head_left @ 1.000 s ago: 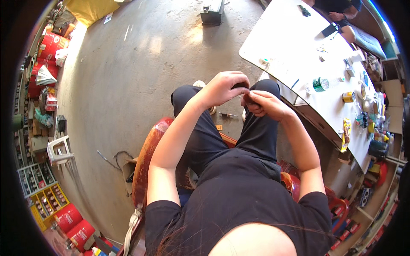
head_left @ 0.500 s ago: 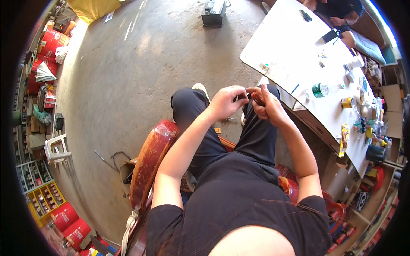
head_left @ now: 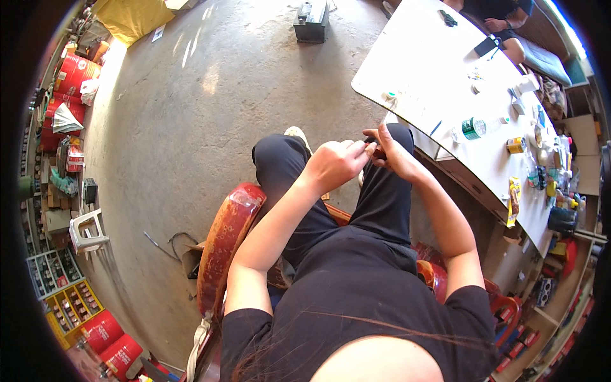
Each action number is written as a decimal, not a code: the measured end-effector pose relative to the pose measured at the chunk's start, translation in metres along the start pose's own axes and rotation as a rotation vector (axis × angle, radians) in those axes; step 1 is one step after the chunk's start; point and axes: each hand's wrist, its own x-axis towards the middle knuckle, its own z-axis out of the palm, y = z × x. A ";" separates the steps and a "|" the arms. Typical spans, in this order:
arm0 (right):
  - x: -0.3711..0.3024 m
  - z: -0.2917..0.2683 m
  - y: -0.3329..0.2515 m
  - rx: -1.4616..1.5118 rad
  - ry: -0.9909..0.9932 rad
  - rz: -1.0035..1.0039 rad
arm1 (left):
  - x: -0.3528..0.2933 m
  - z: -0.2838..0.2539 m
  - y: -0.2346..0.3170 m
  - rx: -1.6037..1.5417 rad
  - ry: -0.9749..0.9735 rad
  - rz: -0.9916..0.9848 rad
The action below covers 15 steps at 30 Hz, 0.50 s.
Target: The person sits on a chair and assembles a small mechanical component by hand. They attach a reddish braided piece to a metal rod with a spring, then insert a small black ring into the assembly.
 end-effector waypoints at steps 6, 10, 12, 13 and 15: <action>-0.001 0.008 0.001 -0.233 -0.029 -0.071 | 0.003 0.003 -0.004 -0.121 -0.061 -0.068; -0.005 0.013 -0.005 -0.353 -0.081 -0.225 | 0.007 0.001 -0.014 -0.431 -0.215 -0.341; -0.007 0.014 -0.005 -0.393 -0.117 -0.272 | 0.013 -0.001 -0.022 -0.676 -0.250 -0.477; -0.008 0.014 -0.004 -0.371 -0.121 -0.302 | 0.014 -0.005 -0.029 -1.087 -0.482 -0.767; -0.003 0.017 0.008 -0.155 -0.110 -0.281 | -0.005 0.021 -0.042 -1.413 -0.431 -0.829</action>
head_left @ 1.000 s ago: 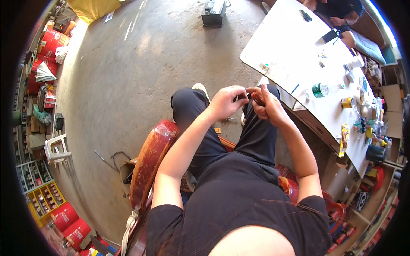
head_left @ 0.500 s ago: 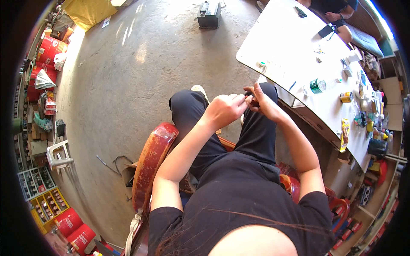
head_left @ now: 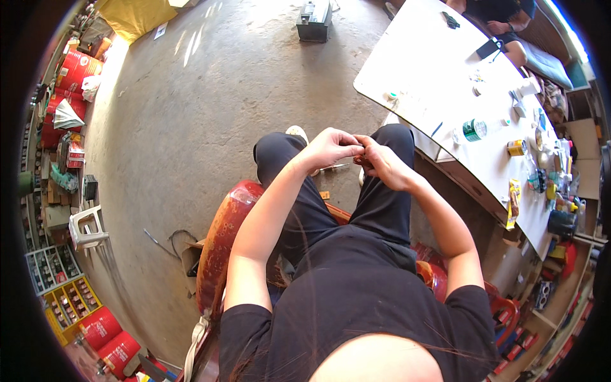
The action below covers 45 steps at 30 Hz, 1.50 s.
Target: The person sits on a chair and assembles a small mechanical component by hand. They attach a reddish braided piece to a metal rod with a spring, then insert a small black ring into the assembly.
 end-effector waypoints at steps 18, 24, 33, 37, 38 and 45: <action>0.009 0.001 0.000 0.332 0.183 0.336 | -0.019 0.043 -0.003 1.053 0.363 0.586; 0.001 -0.021 0.014 0.200 -0.015 0.213 | -0.021 0.038 -0.009 0.806 0.467 0.544; -0.003 -0.018 0.014 0.078 0.127 0.122 | -0.028 0.026 0.005 0.857 0.386 0.434; -0.004 -0.013 0.014 -0.151 0.226 -0.006 | -0.024 0.016 0.009 0.769 0.377 0.437; -0.004 -0.011 0.012 -0.189 0.212 -0.067 | -0.024 0.014 0.011 0.733 0.364 0.432; -0.005 -0.017 0.004 0.109 0.050 -0.035 | -0.013 0.002 -0.012 0.180 0.233 0.301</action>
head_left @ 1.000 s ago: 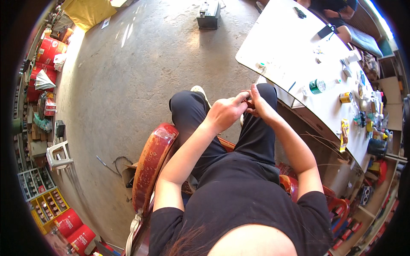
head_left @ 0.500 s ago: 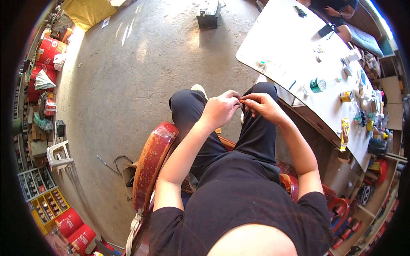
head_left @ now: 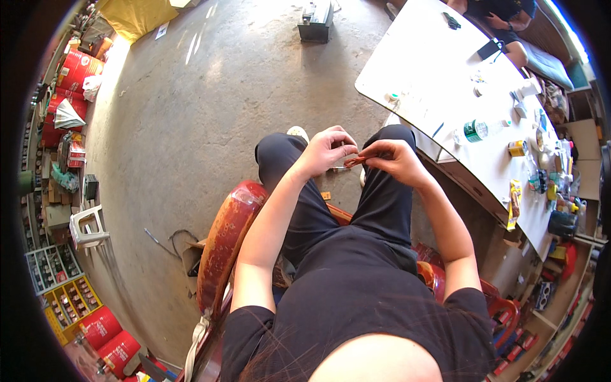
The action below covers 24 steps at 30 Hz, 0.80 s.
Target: The person sits on a chair and assembles a small mechanical component by hand. They attach a reddish braided piece to a metal rod with a spring, then insert a small black ring into the assembly.
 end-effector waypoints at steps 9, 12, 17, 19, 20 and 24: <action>0.016 0.008 0.018 -0.061 0.587 -0.198 | -0.008 0.046 -0.025 -0.320 0.132 -0.192; 0.008 0.006 0.010 -0.679 0.602 -0.318 | -0.008 0.035 -0.020 0.061 0.225 0.003; 0.001 -0.001 0.004 -0.742 0.367 -0.221 | -0.006 0.025 -0.003 0.229 0.189 0.034; 0.003 -0.004 0.009 -0.624 0.279 -0.141 | -0.004 0.026 -0.004 0.260 0.159 0.069; 0.003 -0.005 0.013 -0.565 0.234 -0.100 | -0.003 0.026 -0.006 0.257 0.146 0.092; 0.005 -0.012 0.008 -0.144 -0.155 0.087 | 0.000 0.024 -0.018 0.122 0.015 0.122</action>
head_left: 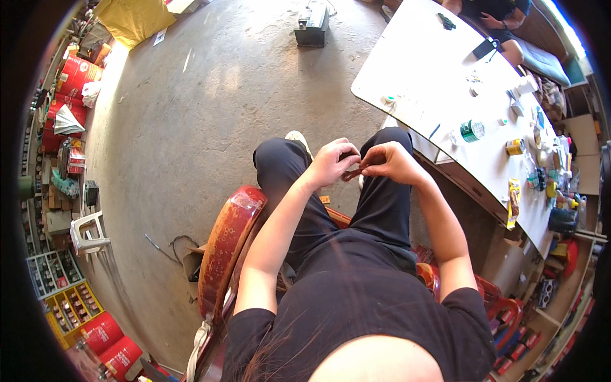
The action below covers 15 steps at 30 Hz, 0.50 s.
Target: The person sits on a chair and assembles a small mechanical component by hand. They attach a reddish braided piece to a metal rod with a spring, then insert a small black ring into the assembly.
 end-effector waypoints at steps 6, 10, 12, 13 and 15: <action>0.007 0.009 0.018 0.576 0.220 -0.012 | -0.007 0.011 -0.019 -0.594 0.049 -0.212; 0.018 0.022 0.033 0.592 0.561 -0.068 | -0.010 0.031 -0.013 -0.437 0.196 -0.250; 0.019 0.028 0.032 0.409 0.691 -0.136 | -0.011 0.032 -0.004 -0.235 0.192 -0.196; 0.018 0.030 0.031 0.273 0.752 -0.179 | -0.010 0.031 0.000 -0.175 0.176 -0.208; 0.014 0.036 0.016 -0.073 0.831 -0.225 | -0.009 0.024 -0.001 0.075 0.200 -0.065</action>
